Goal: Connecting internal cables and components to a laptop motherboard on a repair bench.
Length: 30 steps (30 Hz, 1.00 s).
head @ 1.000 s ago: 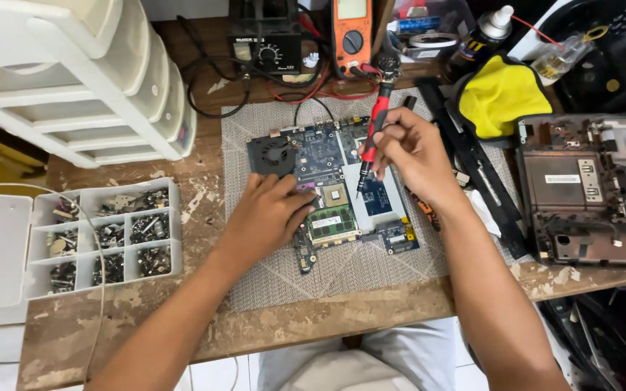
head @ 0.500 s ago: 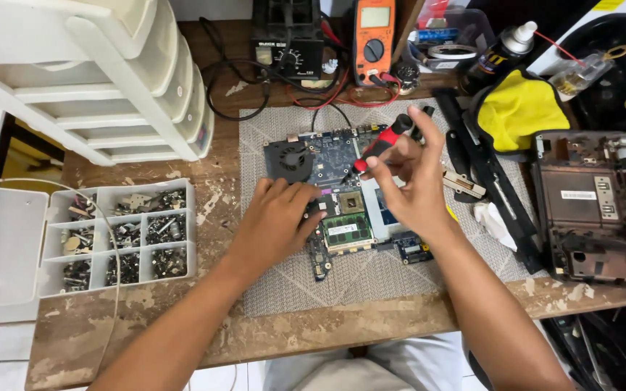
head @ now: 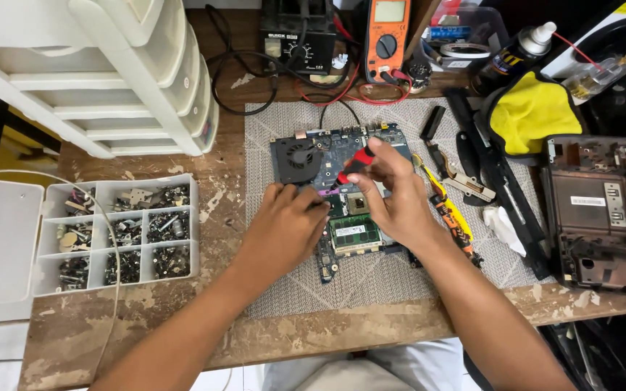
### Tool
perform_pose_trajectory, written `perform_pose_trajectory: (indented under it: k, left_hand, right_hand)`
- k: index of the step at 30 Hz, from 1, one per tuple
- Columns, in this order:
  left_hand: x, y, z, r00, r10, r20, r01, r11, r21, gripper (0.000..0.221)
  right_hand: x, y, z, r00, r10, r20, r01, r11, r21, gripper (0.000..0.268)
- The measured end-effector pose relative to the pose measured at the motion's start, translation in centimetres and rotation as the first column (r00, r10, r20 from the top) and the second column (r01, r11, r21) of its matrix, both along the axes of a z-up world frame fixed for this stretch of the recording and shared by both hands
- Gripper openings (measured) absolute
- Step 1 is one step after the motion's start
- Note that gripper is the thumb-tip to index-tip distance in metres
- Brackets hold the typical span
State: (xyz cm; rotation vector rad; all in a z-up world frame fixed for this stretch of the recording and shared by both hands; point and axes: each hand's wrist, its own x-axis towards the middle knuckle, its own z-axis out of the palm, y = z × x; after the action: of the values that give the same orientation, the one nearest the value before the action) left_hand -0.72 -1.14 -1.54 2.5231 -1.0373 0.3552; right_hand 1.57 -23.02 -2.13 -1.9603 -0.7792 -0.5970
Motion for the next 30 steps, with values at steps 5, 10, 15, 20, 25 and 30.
perform_pose_trajectory:
  k: [5, 10, 15, 20, 25, 30]
  left_hand:
    - [-0.2, -0.1, 0.4, 1.0, 0.025, -0.005, -0.025, 0.999, -0.02, 0.011]
    - [-0.2, -0.1, 0.8, 1.0, 0.016, -0.01, -0.016, 1.0, -0.014, 0.012]
    - [-0.2, -0.1, 0.7, 1.0, 0.018, -0.02, -0.018, 1.0, -0.016, 0.011]
    - [-0.2, -0.1, 0.3, 1.0, 0.012, 0.023, -0.012, 1.0, -0.018, 0.009]
    - [-0.2, -0.1, 0.3, 1.0, 0.011, 0.004, -0.011, 1.0, -0.016, 0.009]
    - [-0.3, -0.1, 0.3, 1.0, 0.011, -0.009, -0.011, 1.0, -0.021, 0.01]
  right_hand:
    - [0.0, 0.8, 0.4, 1.0, -0.007, 0.01, 0.007, 1.0, -0.004, 0.057]
    - [-0.1, 1.1, 0.9, 1.0, -0.004, 0.022, 0.004, 1.0, -0.03, 0.054]
    - [0.0, 2.0, 2.4, 0.996, 0.086, -0.037, -0.086, 0.996, -0.004, 0.052]
    - [0.4, 1.7, 2.2, 0.983, 0.17, -0.075, -0.17, 0.985, 0.014, 0.052]
    - [1.5, 1.3, 1.0, 0.992, 0.121, -0.026, -0.121, 0.993, -0.012, 0.06]
    - [1.9, 0.8, 0.4, 0.996, 0.077, 0.044, -0.078, 0.997, 0.004, 0.064]
